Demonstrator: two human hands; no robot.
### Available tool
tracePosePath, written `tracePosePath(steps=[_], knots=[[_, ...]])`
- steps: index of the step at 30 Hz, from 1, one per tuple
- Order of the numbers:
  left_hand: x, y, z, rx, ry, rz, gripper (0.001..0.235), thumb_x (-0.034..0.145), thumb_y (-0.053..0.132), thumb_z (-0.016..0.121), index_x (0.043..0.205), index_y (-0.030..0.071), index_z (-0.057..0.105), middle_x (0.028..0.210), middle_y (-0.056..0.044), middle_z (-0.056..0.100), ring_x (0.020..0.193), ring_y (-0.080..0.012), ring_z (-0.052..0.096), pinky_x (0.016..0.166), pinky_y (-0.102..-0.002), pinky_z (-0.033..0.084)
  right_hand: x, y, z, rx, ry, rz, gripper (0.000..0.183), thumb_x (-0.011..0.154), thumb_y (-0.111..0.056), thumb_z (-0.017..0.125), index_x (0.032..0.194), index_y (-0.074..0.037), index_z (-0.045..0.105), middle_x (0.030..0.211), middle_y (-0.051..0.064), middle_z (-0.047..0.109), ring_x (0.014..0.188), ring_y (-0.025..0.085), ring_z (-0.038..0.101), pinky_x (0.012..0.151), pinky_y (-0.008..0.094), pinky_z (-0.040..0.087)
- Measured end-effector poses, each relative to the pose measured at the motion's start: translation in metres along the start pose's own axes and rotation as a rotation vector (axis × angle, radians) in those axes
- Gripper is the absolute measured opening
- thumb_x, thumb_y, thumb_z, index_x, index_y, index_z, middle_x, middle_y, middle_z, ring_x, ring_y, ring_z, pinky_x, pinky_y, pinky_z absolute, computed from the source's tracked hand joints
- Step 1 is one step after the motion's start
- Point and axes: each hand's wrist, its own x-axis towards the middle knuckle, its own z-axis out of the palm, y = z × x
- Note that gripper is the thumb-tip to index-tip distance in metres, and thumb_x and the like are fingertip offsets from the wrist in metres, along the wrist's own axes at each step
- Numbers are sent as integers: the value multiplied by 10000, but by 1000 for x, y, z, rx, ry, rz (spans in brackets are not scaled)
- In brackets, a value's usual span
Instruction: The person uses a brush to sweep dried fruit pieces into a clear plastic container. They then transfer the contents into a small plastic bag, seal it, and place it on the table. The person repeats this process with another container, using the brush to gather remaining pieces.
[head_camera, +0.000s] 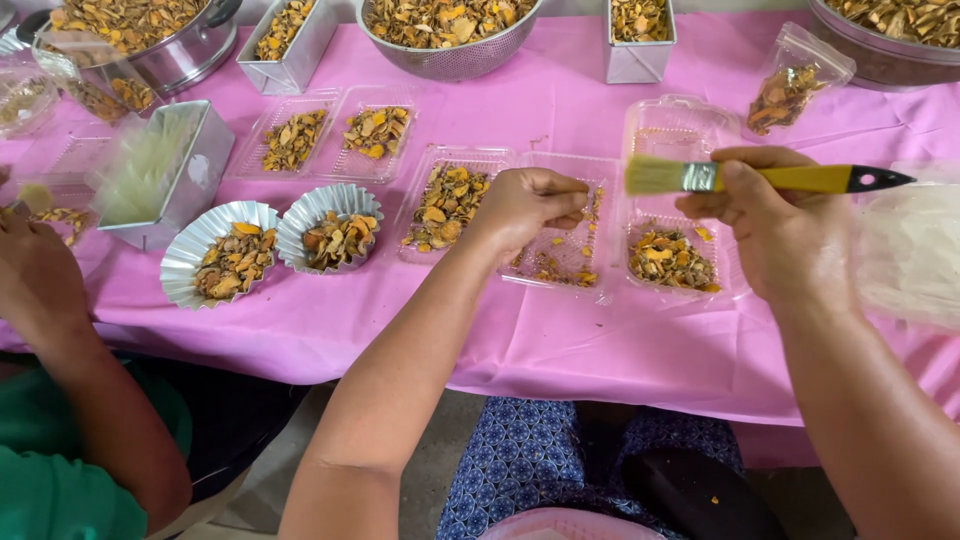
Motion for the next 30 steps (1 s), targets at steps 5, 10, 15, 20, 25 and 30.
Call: tracePosePath(steps=[5,10,15,20,25,30], knots=[[19,-32,3,-452,77,-92,235,815,11,798,1036,-54,752,965,-196,755,839,-262,734,752,-315,668,-1,14,24,72,-92,14,60,1042,6,615,1071,44,650,914,200,690,686,330,739,693,426,696],[14,-30,-1,-518,168,-210,331,791,94,814,1103,-1,757,1016,-161,769,837,-251,745,724,-304,660,-4,8,33,-186,-107,96,104,1026,-32,623,1064,62,644,847,214,697,659,329,747,632,381,675],[28,-56,8,-445,160,-159,395,760,292,937,1076,131,762,966,-74,770,915,-269,777,755,-327,622,-5,-1,46,-359,-122,-187,113,1098,32,589,1148,106,658,921,251,697,752,305,758,670,357,620],[31,-63,0,-464,204,-189,352,752,309,947,1026,182,767,938,-44,754,862,-259,762,732,-320,599,-8,-4,46,-338,-109,-136,88,1017,38,640,1065,73,705,835,207,687,686,245,733,614,307,603],[34,-65,13,-448,207,-176,392,747,332,943,1056,171,763,954,-47,772,913,-239,763,767,-297,535,-2,-10,46,-324,-96,-211,101,1060,71,593,1107,119,668,919,249,691,779,276,748,689,346,649],[38,-64,6,-480,271,-162,396,757,342,945,1068,172,769,977,-47,785,970,-239,772,803,-305,528,-6,-7,42,-274,-80,-165,114,1029,49,617,1110,93,684,911,225,690,749,250,735,674,321,647]])
